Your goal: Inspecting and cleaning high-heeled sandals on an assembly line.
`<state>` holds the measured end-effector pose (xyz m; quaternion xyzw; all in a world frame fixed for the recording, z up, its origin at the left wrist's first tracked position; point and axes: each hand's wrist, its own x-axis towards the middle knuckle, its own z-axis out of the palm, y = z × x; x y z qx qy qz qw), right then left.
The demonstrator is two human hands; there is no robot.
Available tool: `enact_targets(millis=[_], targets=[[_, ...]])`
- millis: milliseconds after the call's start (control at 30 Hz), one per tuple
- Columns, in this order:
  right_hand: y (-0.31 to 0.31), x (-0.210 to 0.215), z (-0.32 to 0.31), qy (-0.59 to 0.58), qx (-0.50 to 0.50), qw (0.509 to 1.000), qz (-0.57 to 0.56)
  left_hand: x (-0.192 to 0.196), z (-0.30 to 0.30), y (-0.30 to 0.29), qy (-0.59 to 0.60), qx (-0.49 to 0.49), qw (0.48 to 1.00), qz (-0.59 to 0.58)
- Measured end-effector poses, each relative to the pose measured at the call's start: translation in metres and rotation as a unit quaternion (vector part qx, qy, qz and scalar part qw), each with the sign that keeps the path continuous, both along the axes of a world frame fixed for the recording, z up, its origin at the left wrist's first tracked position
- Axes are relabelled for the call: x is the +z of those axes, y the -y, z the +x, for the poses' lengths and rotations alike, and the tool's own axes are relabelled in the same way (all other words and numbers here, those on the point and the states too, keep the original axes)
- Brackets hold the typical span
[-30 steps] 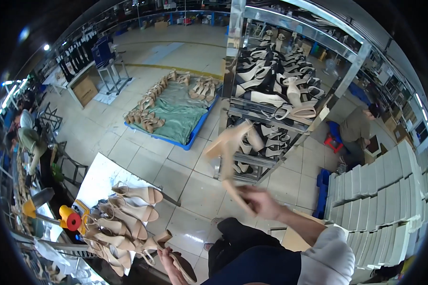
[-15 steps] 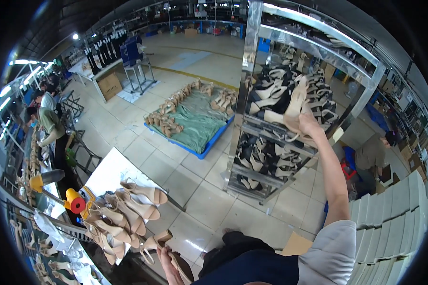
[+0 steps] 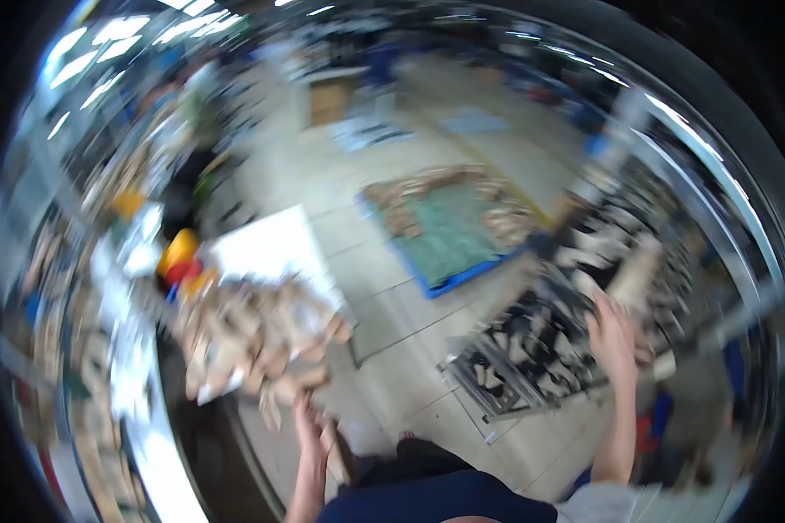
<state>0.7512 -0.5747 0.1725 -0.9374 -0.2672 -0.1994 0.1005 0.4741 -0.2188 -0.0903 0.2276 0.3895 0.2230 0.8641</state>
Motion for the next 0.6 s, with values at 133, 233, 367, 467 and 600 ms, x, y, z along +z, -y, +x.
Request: enact_targets(millis=[133, 233, 367, 467, 600], targets=[[-0.062, -0.073, -0.067, -0.458, 0.21, 0.854, 0.13, 0.04, 0.058, 0.025, -0.099, 0.01, 0.991, 0.088], [-0.105, -0.145, -0.112, -0.635, 0.282, 0.711, 0.104, 0.023, 0.074, 0.051, -0.167, 0.117, 0.963, 0.177], [-0.136, -0.222, -0.167, -0.826, 0.223, 0.467, 0.223, -0.017, 0.042, 0.091, -0.235, 0.235, 0.935, 0.12], [-0.143, -0.245, -0.177, -0.754, 0.325, 0.57, 0.042, -0.034, 0.009, 0.113, -0.277, 0.285, 0.916, 0.055], [-0.156, -0.272, -0.186, -0.782, 0.301, 0.541, -0.067, -0.091, -0.034, 0.127, -0.274, 0.39, 0.875, -0.084]])
